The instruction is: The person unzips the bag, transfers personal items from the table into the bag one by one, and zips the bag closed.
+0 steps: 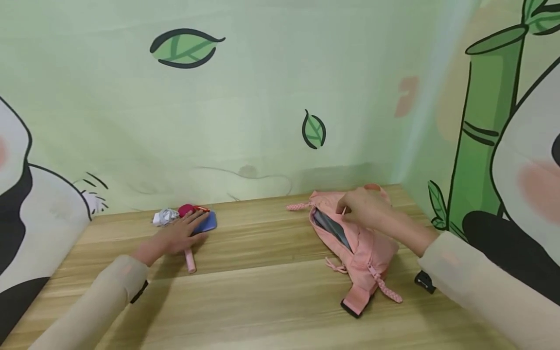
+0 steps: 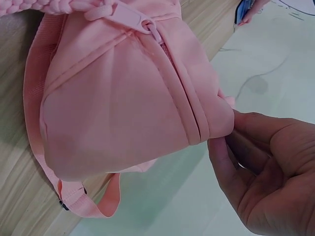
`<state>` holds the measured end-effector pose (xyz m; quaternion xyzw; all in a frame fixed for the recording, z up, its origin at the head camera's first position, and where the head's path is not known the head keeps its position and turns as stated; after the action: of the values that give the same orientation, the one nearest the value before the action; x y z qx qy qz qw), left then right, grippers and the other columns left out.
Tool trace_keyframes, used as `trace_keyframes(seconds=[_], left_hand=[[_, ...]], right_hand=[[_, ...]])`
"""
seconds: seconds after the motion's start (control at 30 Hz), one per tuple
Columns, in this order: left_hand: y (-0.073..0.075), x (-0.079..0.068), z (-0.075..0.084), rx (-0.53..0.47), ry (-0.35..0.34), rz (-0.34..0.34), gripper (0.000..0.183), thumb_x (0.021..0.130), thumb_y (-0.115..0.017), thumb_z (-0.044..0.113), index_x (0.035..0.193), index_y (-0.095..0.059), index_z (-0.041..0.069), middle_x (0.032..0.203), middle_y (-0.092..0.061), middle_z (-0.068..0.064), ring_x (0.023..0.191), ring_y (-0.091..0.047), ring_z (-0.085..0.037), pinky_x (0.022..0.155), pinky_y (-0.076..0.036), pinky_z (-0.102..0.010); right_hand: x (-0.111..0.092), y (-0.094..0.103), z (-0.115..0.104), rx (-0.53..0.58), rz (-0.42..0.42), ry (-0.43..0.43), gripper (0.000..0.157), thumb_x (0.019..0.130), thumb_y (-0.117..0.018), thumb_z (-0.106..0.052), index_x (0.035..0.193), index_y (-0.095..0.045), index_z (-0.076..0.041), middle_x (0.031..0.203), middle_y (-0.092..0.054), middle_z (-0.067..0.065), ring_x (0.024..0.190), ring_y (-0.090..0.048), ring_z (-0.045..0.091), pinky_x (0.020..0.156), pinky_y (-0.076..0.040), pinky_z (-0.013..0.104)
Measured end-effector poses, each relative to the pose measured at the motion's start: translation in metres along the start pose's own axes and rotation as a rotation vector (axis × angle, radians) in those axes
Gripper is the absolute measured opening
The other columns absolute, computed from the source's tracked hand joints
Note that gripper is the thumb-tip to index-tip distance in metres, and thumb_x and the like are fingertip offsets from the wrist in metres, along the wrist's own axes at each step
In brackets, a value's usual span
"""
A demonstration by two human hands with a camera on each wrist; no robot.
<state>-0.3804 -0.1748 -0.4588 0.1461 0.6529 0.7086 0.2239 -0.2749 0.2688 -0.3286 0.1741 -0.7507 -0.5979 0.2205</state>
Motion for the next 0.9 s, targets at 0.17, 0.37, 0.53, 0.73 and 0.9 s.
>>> trace_keyframes(seconds=[0.17, 0.37, 0.53, 0.73, 0.9], left_hand=[[0.006, 0.005, -0.001, -0.041, -0.054, -0.098, 0.066, 0.097, -0.049, 0.04, 0.15, -0.025, 0.009, 0.152, -0.023, -0.022, 0.138, -0.022, -0.043, 0.107, -0.024, -0.059], [-0.003, -0.001, -0.009, -0.054, -0.009, -0.16, 0.069, 0.097, -0.049, 0.038, 0.15, -0.019, 0.003, 0.152, -0.019, -0.024, 0.138, -0.022, -0.043, 0.108, -0.024, -0.056], [-0.009, -0.005, -0.015, -0.022, -0.04, -0.077, 0.063, 0.098, -0.051, 0.027, 0.145, -0.026, -0.006, 0.146, -0.028, -0.031, 0.133, -0.03, -0.046, 0.106, -0.029, -0.055], [0.0, -0.002, -0.011, 0.083, -0.094, -0.031, 0.053, 0.097, -0.053, 0.018, 0.139, -0.037, -0.009, 0.14, -0.037, -0.032, 0.123, -0.045, -0.046, 0.099, -0.039, -0.053], [0.005, 0.005, -0.001, 0.157, -0.096, -0.057, 0.05, 0.097, -0.053, 0.018, 0.138, -0.039, -0.007, 0.14, -0.038, -0.031, 0.119, -0.049, -0.043, 0.095, -0.044, -0.05]], right_hand=[[0.003, -0.002, 0.005, 0.017, -0.03, -0.028, 0.009, 0.081, -0.072, -0.006, 0.09, -0.073, -0.007, 0.08, -0.07, 0.0, 0.072, -0.063, 0.011, 0.064, -0.052, 0.031], [0.007, -0.009, 0.005, 0.03, -0.065, -0.043, 0.01, 0.081, -0.072, -0.007, 0.091, -0.074, -0.007, 0.08, -0.07, -0.001, 0.072, -0.062, 0.01, 0.064, -0.052, 0.028], [0.007, -0.009, 0.004, 0.039, -0.05, -0.015, 0.009, 0.081, -0.072, -0.005, 0.09, -0.073, -0.007, 0.08, -0.07, -0.001, 0.071, -0.062, 0.009, 0.064, -0.052, 0.028], [0.005, -0.006, 0.003, 0.025, -0.038, -0.007, 0.009, 0.081, -0.072, -0.005, 0.09, -0.073, -0.007, 0.08, -0.069, -0.001, 0.071, -0.062, 0.009, 0.064, -0.052, 0.029], [0.0, -0.003, 0.003, 0.025, -0.032, -0.027, 0.009, 0.081, -0.072, -0.007, 0.091, -0.073, -0.008, 0.08, -0.069, -0.002, 0.071, -0.062, 0.008, 0.064, -0.052, 0.029]])
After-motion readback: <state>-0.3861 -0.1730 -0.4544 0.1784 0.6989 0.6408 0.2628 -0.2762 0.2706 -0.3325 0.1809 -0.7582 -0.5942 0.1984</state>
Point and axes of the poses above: each hand's wrist, its own x-axis towards the middle knuckle, its own y-axis out of the back of the hand, z = x × y, the point moved 4 cm from there along x, towards the middle knuckle
